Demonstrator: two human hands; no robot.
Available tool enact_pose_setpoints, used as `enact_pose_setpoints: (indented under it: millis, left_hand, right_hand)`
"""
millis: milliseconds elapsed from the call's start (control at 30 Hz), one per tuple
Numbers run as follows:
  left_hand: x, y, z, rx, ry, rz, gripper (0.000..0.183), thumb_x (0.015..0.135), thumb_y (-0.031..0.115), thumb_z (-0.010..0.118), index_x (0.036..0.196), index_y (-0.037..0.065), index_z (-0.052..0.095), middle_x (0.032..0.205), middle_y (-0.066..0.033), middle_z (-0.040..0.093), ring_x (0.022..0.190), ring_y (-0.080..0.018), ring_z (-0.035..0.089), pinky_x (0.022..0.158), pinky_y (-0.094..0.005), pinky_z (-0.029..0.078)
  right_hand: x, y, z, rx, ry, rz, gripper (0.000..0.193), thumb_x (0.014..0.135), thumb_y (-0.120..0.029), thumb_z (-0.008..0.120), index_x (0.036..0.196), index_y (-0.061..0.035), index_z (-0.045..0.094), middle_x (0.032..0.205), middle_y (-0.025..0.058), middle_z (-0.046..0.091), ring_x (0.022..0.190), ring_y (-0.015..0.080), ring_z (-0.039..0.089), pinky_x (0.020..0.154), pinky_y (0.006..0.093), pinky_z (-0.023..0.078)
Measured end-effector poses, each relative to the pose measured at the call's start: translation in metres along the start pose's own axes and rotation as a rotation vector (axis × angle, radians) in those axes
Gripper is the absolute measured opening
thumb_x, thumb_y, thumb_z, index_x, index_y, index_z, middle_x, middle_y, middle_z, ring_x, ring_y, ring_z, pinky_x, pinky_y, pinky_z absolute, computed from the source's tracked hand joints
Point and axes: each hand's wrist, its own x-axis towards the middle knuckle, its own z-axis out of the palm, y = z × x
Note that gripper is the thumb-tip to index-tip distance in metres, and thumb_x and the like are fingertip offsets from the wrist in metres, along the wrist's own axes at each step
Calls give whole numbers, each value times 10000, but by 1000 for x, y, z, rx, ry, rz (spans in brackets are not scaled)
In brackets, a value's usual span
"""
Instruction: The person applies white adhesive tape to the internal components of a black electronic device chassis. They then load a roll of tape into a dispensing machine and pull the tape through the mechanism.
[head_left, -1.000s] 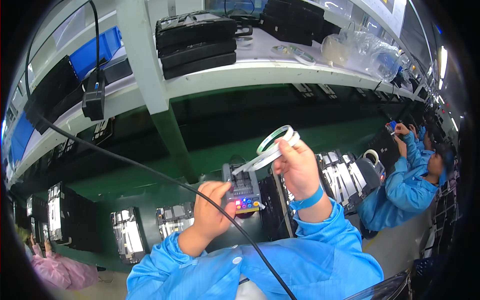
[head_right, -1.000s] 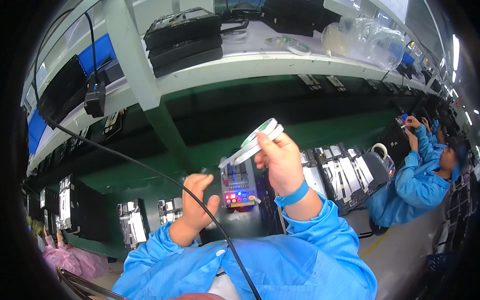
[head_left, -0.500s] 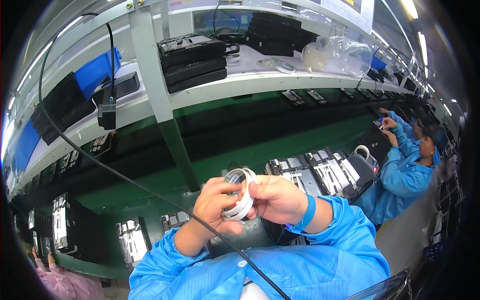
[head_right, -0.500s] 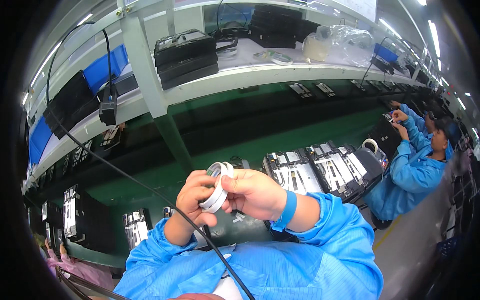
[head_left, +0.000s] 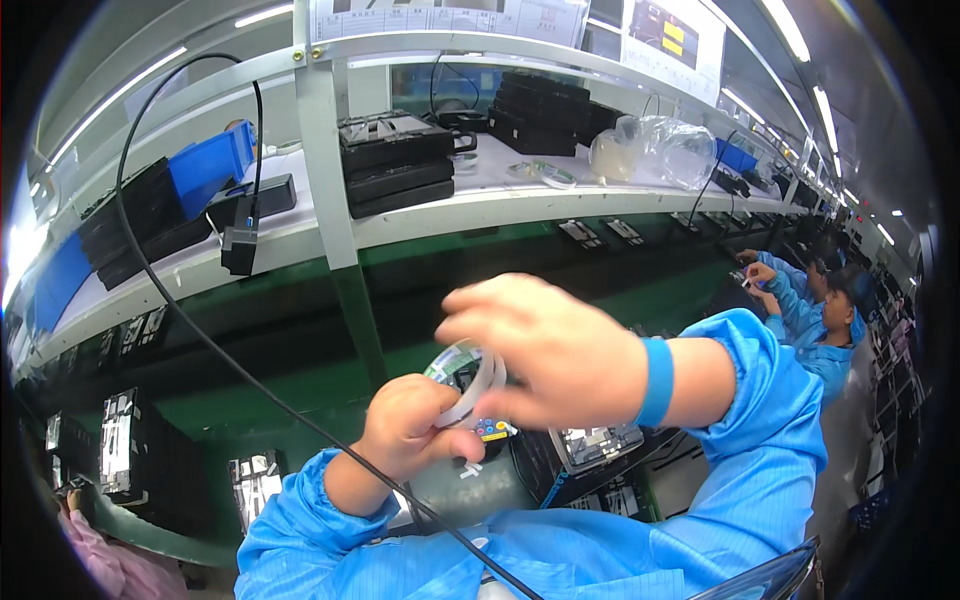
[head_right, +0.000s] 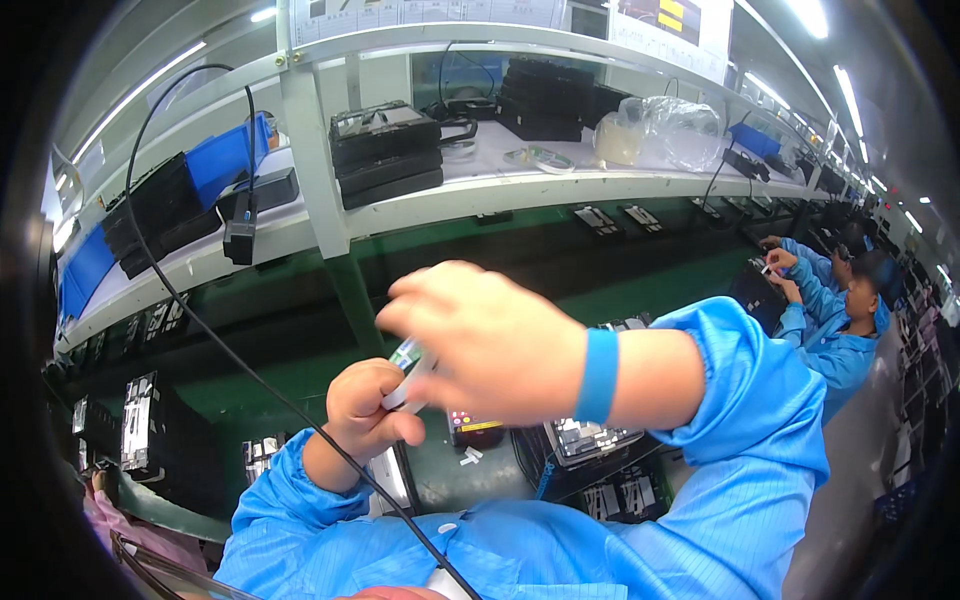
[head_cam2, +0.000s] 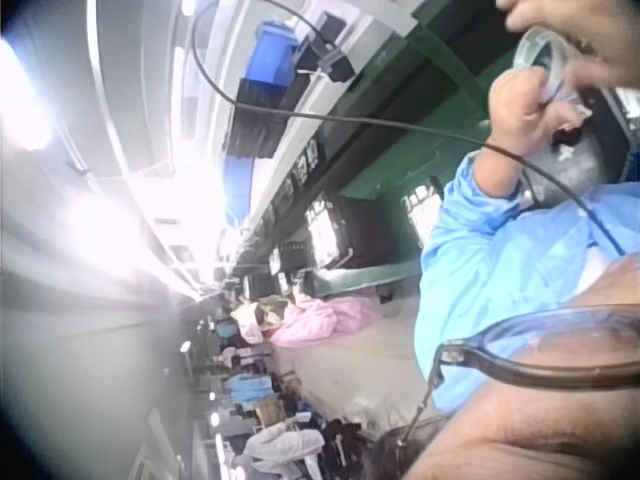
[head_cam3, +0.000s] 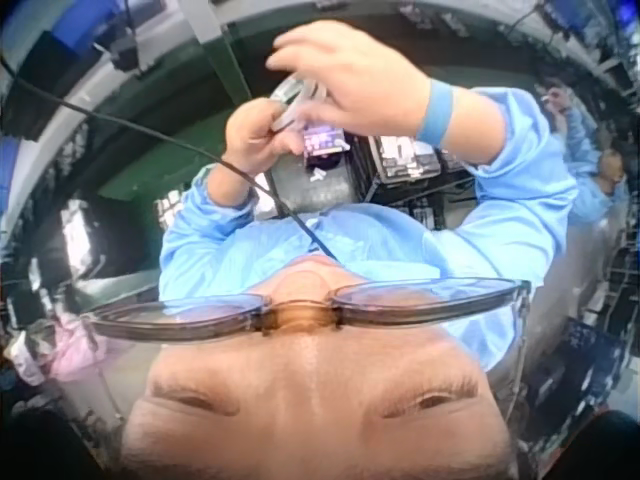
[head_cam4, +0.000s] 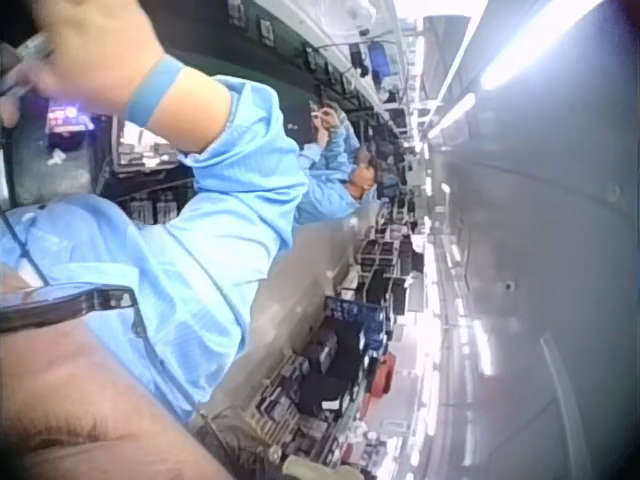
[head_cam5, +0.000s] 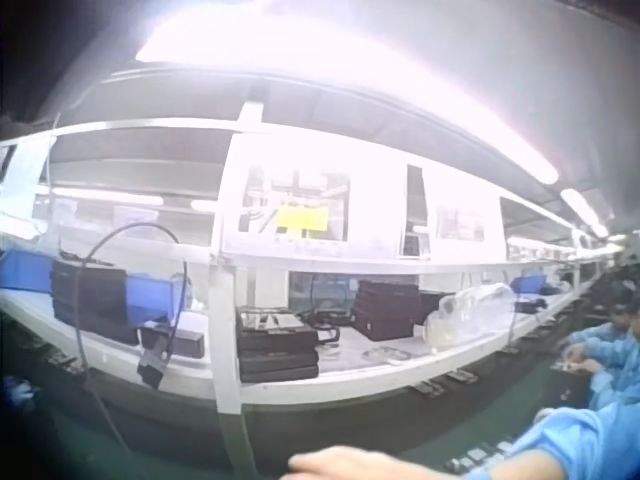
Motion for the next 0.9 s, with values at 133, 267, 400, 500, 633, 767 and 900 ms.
enact_pose_setpoints:
  millis: [133,267,400,500,633,767,900]
  left_hand:
    - [10,10,2,-325,-66,-99,463,672,445,755,825,31,616,774,-89,641,686,-219,630,614,-328,491]
    - [-17,-8,9,-675,12,-225,444,712,352,765,939,45,539,877,-118,643,788,-205,623,686,-334,495]
    - [-14,-10,22,-898,291,-184,537,756,221,764,1111,63,393,1063,-162,592,1071,-256,552,923,-380,423]
    - [-12,-30,26,-563,305,-391,691,788,348,726,1270,44,335,1342,-144,419,1231,-247,426,1037,-408,305]
    - [-35,-45,35,-477,311,-620,552,823,171,671,1258,50,354,1276,-131,471,1165,-216,470,965,-356,366]
    - [-55,-45,45,-579,244,-765,440,812,37,634,1192,53,413,1063,-84,543,1016,-178,541,886,-311,433]
    - [-69,-41,45,-580,181,-874,374,812,-25,610,1147,43,460,1021,-73,551,968,-177,565,867,-329,462]
  right_hand:
    - [3,-14,2,161,-405,123,504,773,-397,677,1031,19,553,873,195,617,876,352,595,772,408,471]
    - [6,-2,-6,391,-519,265,434,824,-405,658,897,15,578,709,168,603,680,300,612,609,355,485]
    - [2,28,-5,1077,-334,396,278,857,-286,662,832,-16,601,734,21,600,704,58,523,627,257,449]
    - [10,92,8,1048,-1,520,265,861,-285,654,852,-23,613,738,11,599,702,62,518,638,245,444]
    - [35,198,-13,128,335,610,339,864,-375,598,866,-38,632,747,66,638,728,207,601,680,345,464]
    - [41,299,14,-337,261,563,384,854,-432,554,984,-85,656,931,131,654,945,331,594,876,466,425]
    - [23,345,41,-279,209,597,448,844,-429,557,1183,-137,595,1254,149,505,1218,338,422,1061,551,244]
